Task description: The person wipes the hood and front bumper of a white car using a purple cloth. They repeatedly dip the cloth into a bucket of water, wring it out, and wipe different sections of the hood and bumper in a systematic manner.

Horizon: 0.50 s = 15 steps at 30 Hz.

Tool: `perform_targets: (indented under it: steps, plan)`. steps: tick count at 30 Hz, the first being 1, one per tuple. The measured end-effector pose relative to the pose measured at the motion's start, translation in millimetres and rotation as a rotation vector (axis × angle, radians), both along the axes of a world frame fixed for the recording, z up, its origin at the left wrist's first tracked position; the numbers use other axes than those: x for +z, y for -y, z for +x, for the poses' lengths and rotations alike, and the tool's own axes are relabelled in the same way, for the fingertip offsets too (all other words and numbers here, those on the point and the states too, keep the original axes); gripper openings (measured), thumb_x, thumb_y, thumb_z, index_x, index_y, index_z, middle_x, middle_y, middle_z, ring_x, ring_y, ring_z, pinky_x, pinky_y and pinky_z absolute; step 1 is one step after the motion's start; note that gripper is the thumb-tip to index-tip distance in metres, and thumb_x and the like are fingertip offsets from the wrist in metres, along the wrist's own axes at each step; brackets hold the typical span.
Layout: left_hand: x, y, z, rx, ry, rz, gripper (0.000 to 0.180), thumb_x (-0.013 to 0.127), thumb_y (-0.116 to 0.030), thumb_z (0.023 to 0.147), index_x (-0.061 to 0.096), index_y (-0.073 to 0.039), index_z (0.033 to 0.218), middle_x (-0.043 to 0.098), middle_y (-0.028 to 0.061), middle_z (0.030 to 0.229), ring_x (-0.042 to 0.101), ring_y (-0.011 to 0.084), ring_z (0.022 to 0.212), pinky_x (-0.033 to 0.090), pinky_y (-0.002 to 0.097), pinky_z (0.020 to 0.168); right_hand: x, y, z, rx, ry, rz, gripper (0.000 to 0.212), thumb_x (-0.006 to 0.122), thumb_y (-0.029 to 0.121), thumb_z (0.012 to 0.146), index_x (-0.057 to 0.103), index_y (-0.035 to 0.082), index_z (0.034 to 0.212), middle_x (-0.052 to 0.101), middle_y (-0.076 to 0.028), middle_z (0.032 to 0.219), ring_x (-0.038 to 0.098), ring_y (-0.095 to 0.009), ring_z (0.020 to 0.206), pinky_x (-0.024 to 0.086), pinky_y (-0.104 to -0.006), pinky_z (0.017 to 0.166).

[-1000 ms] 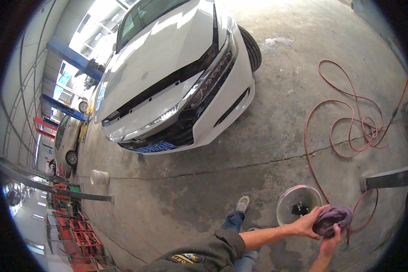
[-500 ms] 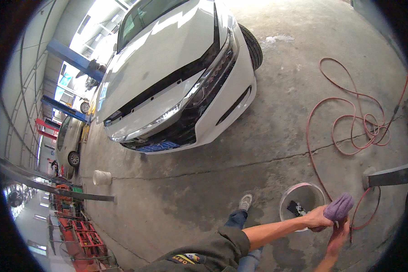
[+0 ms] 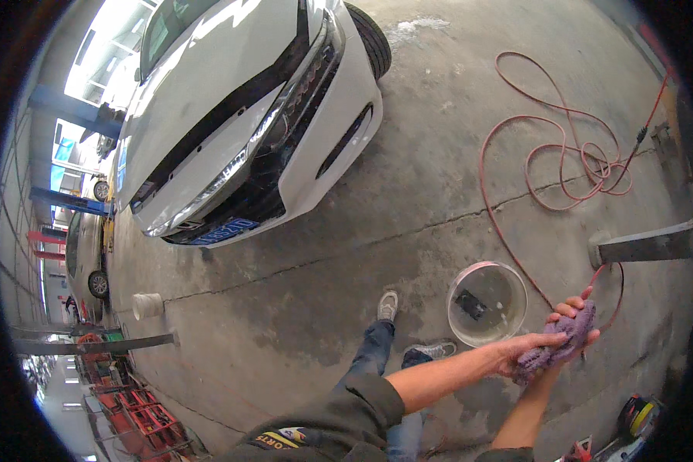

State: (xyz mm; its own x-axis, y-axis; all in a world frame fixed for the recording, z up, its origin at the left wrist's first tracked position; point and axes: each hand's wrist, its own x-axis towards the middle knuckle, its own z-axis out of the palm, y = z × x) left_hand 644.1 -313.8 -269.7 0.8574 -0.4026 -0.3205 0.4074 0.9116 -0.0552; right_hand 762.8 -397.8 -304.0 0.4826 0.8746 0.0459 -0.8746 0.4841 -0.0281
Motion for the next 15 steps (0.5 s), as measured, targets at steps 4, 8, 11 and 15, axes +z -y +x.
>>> perform_targets:
  steps: [4, 8, 11, 15]
  plan:
    - [-13.5, -9.5, -4.0, -0.112, -0.002, 0.495, 0.077, 0.079, -0.062, 0.073, 0.065, 0.001, 0.115, 0.068, 0.0108, 0.104, 0.064, 0.0206, 0.089, 0.052, 0.0379, 0.075, 5.9, 16.0, 5.4, 0.04, 0.24, -0.524, 0.079, 0.078, 0.019, 0.081, 0.033, 0.019, 0.146, 0.048, -0.006, 0.113, 0.052, -0.02, 0.097, 0.051, -0.0445, 0.09]
    - [-32.0, -9.4, 2.9, -0.319, -0.067, 1.192, 0.065, 0.082, -0.057, 0.065, 0.072, 0.003, 0.088, 0.07, 0.0153, 0.088, 0.067, 0.0259, 0.083, 0.053, 0.0369, 0.075, 6.1, 17.7, 11.0, 0.139, 0.451, -0.875, 0.069, 0.078, 0.006, 0.074, 0.048, 0.016, 0.135, 0.057, -0.005, 0.105, 0.058, -0.022, 0.093, 0.053, -0.0425, 0.085]
    - [-45.7, -7.7, 3.6, -0.41, -0.1, 1.412, 0.059, 0.081, -0.051, 0.065, 0.072, 0.003, 0.086, 0.071, 0.0162, 0.083, 0.069, 0.0303, 0.077, 0.054, 0.0404, 0.072, -1.8, 14.8, 6.7, 0.097, 0.631, -1.125, 0.065, 0.079, -0.002, 0.069, 0.055, 0.013, 0.128, 0.06, -0.003, 0.103, 0.061, -0.022, 0.094, 0.051, -0.0393, 0.087]
    - [-57.6, -5.5, -3.7, -0.477, -0.209, 1.621, 0.047, 0.079, -0.042, 0.067, 0.073, 0.0, 0.086, 0.072, 0.0196, 0.086, 0.072, 0.0333, 0.08, 0.056, 0.0434, 0.072, -26.3, 6.5, -22.6, -0.183, 0.917, -1.362, 0.061, 0.081, -0.001, 0.069, 0.057, 0.01, 0.124, 0.06, -0.001, 0.105, 0.059, -0.017, 0.098, 0.049, -0.0327, 0.089]
